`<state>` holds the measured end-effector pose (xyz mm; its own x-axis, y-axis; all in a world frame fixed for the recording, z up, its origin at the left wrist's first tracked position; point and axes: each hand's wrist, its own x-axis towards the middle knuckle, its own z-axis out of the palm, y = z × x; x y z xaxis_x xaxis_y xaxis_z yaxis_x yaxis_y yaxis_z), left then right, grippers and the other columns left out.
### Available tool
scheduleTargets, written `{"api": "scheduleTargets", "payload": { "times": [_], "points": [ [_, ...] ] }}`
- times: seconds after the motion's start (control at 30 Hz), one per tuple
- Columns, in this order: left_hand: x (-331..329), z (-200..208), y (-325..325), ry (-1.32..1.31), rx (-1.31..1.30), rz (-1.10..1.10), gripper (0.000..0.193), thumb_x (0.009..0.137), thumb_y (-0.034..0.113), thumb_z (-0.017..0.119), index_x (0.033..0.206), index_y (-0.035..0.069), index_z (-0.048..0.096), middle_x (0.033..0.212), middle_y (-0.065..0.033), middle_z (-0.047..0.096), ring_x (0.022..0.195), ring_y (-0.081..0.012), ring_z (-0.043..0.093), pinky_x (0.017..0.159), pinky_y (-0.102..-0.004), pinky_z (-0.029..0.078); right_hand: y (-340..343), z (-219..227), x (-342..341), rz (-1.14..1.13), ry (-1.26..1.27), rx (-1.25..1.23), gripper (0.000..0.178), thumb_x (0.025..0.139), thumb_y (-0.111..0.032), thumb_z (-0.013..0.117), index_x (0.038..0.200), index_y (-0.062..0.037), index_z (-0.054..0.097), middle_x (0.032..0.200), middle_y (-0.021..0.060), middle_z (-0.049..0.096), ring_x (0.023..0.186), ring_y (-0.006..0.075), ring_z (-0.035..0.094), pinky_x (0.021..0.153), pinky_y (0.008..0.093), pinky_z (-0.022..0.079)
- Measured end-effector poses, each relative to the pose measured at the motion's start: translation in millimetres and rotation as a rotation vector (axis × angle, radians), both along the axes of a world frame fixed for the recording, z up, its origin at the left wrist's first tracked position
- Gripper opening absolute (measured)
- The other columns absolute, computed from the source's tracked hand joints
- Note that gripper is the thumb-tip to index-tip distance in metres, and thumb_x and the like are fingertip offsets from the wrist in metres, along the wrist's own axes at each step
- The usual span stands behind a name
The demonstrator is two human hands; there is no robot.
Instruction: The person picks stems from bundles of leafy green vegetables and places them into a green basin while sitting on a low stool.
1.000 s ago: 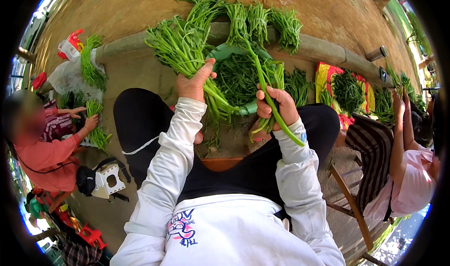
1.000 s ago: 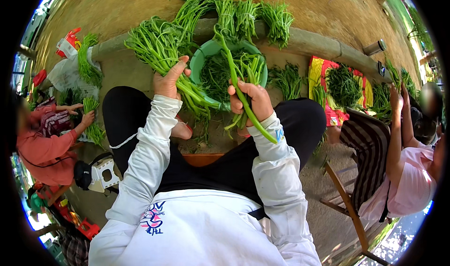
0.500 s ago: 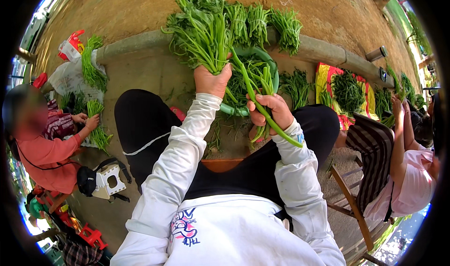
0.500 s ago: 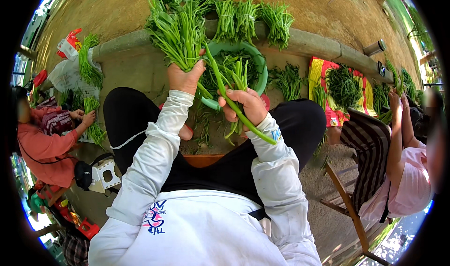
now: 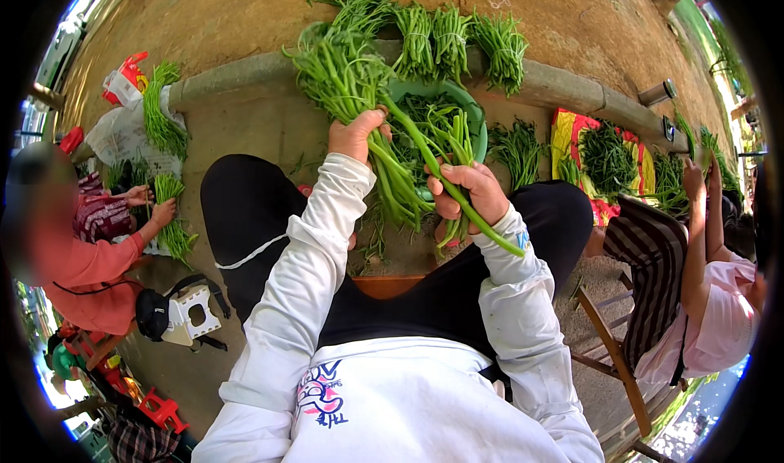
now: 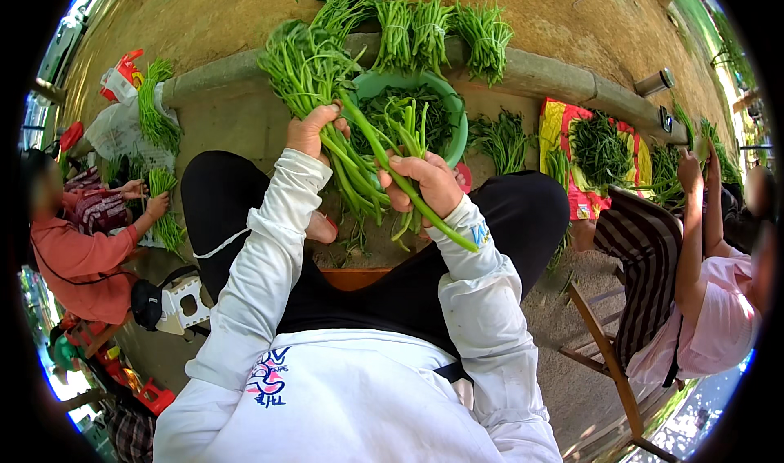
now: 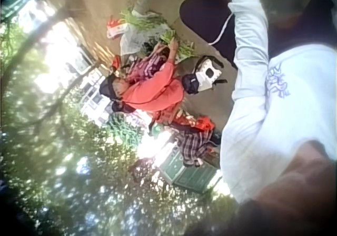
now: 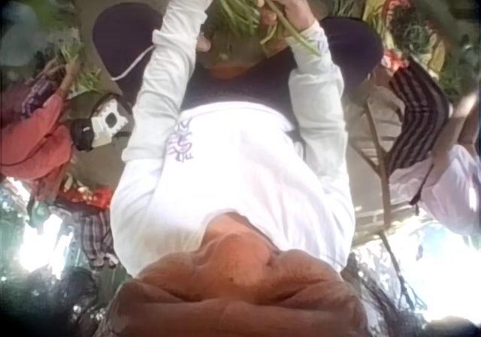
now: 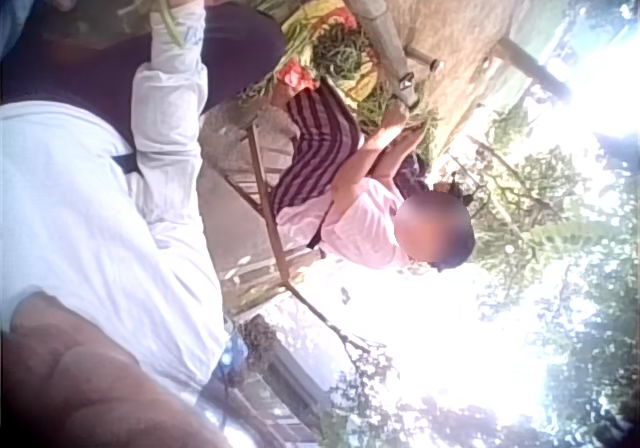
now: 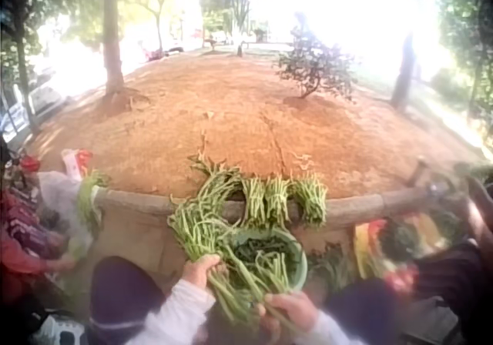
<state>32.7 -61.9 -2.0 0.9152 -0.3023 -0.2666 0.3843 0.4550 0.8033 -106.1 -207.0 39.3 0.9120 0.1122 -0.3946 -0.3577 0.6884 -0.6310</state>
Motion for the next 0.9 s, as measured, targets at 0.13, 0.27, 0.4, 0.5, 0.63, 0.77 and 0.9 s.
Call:
{"api": "scheduleTargets", "payload": {
  "times": [0.13,0.27,0.4,0.5,0.63,0.77,0.9],
  "points": [
    [9,-1,16,0.231,0.091,-0.061,0.029,0.074,0.009,0.066,0.099,-0.004,0.059,0.07,-0.0062,0.06,0.056,-0.0191,0.056,0.049,-0.0323,0.048,-4,-4,-4,-0.101,0.017,0.017,0.021,0.087,-0.015,0.046,0.098,0.0015,0.053,0.075,0.0071,0.058,0.047,0.0118,0.044,0.042,0.0248,0.034],
    [6,-19,16,0.038,0.042,0.064,0.025,0.074,0.01,0.068,0.095,-0.002,0.061,0.071,-0.0063,0.061,0.055,-0.0167,0.056,0.048,-0.0302,0.049,0,-2,-1,-0.214,0.016,-0.178,0.019,0.086,-0.015,0.051,0.099,-0.0014,0.053,0.077,0.0064,0.059,0.049,0.0107,0.045,0.043,0.0245,0.035],
    [7,-20,20,0.088,0.137,0.056,0.022,0.072,0.011,0.071,0.088,0.0,0.061,0.07,-0.0063,0.06,0.055,-0.0159,0.056,0.048,-0.0298,0.049,6,-13,0,-0.272,-0.049,-0.486,0.024,0.082,-0.013,0.062,0.104,-0.0032,0.057,0.069,-0.0008,0.054,0.049,0.0061,0.045,0.043,0.021,0.036],
    [13,-24,30,0.095,0.144,0.096,0.022,0.071,0.011,0.073,0.086,0.002,0.061,0.069,-0.0065,0.06,0.056,-0.0159,0.056,0.05,-0.0297,0.05,8,-12,1,-0.286,-0.037,-0.542,0.03,0.078,-0.009,0.067,0.106,-0.002,0.059,0.069,-0.0041,0.053,0.052,0.0041,0.045,0.045,0.0196,0.036],
    [23,-20,44,0.129,0.107,0.176,0.024,0.071,0.014,0.075,0.086,0.002,0.061,0.069,-0.0072,0.06,0.057,-0.0167,0.056,0.051,-0.0302,0.049,6,-2,-2,-0.221,0.008,-0.602,0.028,0.077,-0.007,0.066,0.104,-0.0011,0.06,0.074,-0.0049,0.054,0.06,0.0034,0.047,0.051,0.0199,0.038],
    [25,-12,55,0.03,0.165,0.2,0.025,0.071,0.01,0.073,0.092,0.003,0.061,0.077,-0.0073,0.063,0.06,-0.0152,0.056,0.054,-0.0286,0.048,10,4,-1,-0.17,-0.064,-0.662,0.029,0.077,-0.007,0.066,0.105,-0.0004,0.059,0.08,-0.004,0.057,0.067,0.0034,0.05,0.058,0.0192,0.04],
    [18,-10,51,-0.206,0.163,0.126,0.028,0.071,0.002,0.067,0.099,0.003,0.061,0.096,-0.0072,0.065,0.07,-0.0128,0.058,0.064,-0.0263,0.048,15,-4,0,-0.153,-0.162,-0.666,0.029,0.076,-0.007,0.065,0.105,-0.0018,0.06,0.073,-0.0035,0.057,0.054,0.0041,0.048,0.048,0.019,0.039]
  ]
}}
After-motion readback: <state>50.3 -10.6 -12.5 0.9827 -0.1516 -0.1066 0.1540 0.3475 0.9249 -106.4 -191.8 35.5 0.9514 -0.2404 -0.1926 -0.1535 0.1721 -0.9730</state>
